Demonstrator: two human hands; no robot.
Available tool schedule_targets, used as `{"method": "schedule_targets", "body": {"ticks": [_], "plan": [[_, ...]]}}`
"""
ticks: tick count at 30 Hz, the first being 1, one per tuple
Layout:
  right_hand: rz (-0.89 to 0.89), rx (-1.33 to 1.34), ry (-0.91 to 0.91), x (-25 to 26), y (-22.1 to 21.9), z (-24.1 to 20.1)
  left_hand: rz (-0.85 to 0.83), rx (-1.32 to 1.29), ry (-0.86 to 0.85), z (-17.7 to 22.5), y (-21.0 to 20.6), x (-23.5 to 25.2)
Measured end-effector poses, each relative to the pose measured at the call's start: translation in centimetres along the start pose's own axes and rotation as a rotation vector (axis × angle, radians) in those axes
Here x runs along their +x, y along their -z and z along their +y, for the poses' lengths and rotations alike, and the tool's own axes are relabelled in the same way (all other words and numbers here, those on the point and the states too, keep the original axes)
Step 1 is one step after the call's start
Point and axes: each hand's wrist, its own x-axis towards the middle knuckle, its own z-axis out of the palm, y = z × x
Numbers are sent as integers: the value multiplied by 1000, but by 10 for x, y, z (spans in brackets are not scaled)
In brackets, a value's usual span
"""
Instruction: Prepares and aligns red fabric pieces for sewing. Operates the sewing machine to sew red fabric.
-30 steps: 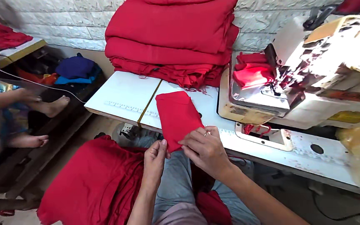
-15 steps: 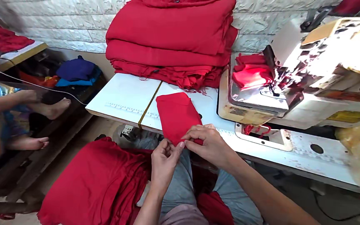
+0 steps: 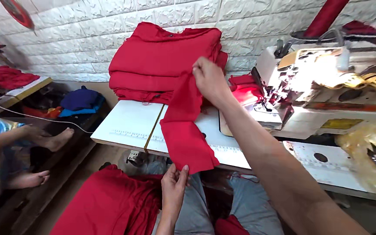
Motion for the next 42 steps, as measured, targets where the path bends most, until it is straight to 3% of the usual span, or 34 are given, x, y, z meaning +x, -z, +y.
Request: {"method": "schedule_targets", "body": {"ticks": [3,7,12,19,25,28,36,42], "plan": [[252,134,83,39,2,1,75,151,-90,-1,6,1],[443,159,372,59,6,3,160,246,-279,24,22,23],[215,154,596,43,30,-5,136,246,-435,90,37,63],[-44,251,711,0,40,-27,-175,136,-530,163,19,104],[-194,409,677,-9,46,-22,-211,185,-677,184,24,138],[-222,313,597,-4,50,-12,-199,208,-676,188,30,146],[-65,175,407,14,39,-7,-154,289,-618,190,35,196],[62,223,382,-1,48,-6,-178,255,-656,193,38,181]]}}
